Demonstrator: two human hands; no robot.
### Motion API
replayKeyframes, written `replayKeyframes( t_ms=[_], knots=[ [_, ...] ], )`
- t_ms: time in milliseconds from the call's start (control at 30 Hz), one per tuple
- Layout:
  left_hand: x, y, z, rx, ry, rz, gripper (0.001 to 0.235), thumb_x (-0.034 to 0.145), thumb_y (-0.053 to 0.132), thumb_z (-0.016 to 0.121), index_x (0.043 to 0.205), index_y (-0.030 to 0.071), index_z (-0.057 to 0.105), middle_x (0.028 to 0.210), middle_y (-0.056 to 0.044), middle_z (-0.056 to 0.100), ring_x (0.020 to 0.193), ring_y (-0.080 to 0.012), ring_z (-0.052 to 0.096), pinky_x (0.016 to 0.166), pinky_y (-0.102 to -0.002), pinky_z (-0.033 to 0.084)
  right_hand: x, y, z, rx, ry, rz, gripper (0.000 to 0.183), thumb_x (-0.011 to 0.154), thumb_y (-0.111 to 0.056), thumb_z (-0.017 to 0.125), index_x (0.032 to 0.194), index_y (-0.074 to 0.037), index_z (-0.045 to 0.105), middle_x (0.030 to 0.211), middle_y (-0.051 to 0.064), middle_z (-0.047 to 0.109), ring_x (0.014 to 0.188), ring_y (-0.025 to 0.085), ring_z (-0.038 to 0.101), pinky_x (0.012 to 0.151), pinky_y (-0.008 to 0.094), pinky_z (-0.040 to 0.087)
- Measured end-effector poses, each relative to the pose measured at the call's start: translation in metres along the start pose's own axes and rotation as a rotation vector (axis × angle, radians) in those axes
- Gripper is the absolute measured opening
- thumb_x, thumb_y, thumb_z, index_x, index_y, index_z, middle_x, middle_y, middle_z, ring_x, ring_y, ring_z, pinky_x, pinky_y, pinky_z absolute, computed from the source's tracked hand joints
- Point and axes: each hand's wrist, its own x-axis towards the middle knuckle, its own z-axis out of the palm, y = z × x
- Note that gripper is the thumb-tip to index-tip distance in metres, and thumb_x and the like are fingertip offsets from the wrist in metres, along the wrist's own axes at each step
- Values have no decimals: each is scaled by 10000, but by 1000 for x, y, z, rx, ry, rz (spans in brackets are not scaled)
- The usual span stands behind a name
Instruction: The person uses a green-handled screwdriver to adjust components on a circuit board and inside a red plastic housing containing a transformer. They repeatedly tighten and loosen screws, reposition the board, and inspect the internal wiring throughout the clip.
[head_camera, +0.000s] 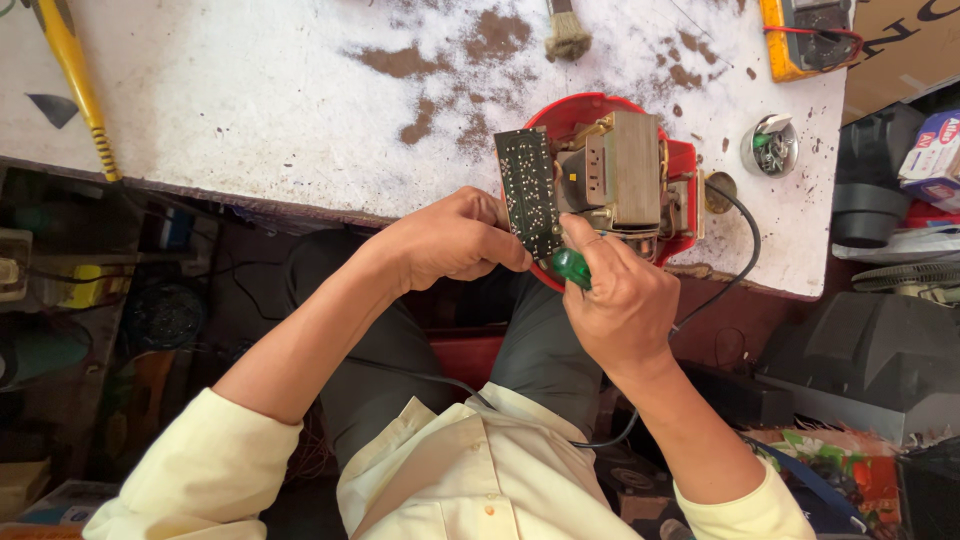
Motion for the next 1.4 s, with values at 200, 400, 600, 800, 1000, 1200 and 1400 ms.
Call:
replayKeyframes(
  t_ms=[200,400,600,800,1000,1200,1400],
  knots=[
    [-18,20,14,472,211,124,240,794,127,817,947,-53,772,633,3,659,509,-73,561,454,-248,403,7,8,-8,147,-71,21,401,812,-35,766,1196,-141,721,963,92,751,826,299,727,678,393,567],
    [-38,26,46,1095,634,759,1387,440,319,1036,1541,-85,295,1433,-398,317,1185,-504,518,880,-476,530,5,12,-4,127,-45,-35,409,782,-55,770,1185,-103,714,1001,107,757,844,310,730,667,403,566],
    [-7,37,48,1369,476,581,1241,494,231,997,1462,-140,315,1389,-296,384,1302,-489,426,1011,-483,503,5,10,-5,17,-53,-89,389,826,-89,786,1206,-97,704,879,90,719,747,307,704,611,422,538],
    [-2,39,32,1263,354,591,1183,455,179,943,1439,-130,363,1329,-254,428,1206,-440,547,953,-440,543,-1,5,-3,-70,-41,-122,533,799,-226,836,1280,-58,680,769,69,638,620,281,645,526,408,484],
    [-1,32,21,1166,335,664,1192,496,182,931,1467,-158,329,1312,-256,417,1177,-430,568,926,-425,546,-2,3,-1,-104,-12,-123,490,821,-196,830,1275,-71,697,739,46,586,610,246,626,536,387,476],
    [1,32,16,1195,309,677,1233,490,229,971,1461,-162,319,1290,-247,417,1160,-424,570,917,-427,547,-3,3,1,-95,-4,-116,508,804,-157,822,1285,-61,693,738,44,562,615,235,620,540,385,468],
    [1,30,15,1196,307,688,1247,495,270,982,1456,-159,313,1292,-244,406,1149,-419,572,892,-435,553,-4,2,4,-130,3,-130,527,784,-138,814,1290,-55,692,742,42,562,609,230,613,525,375,461]
  ],
)
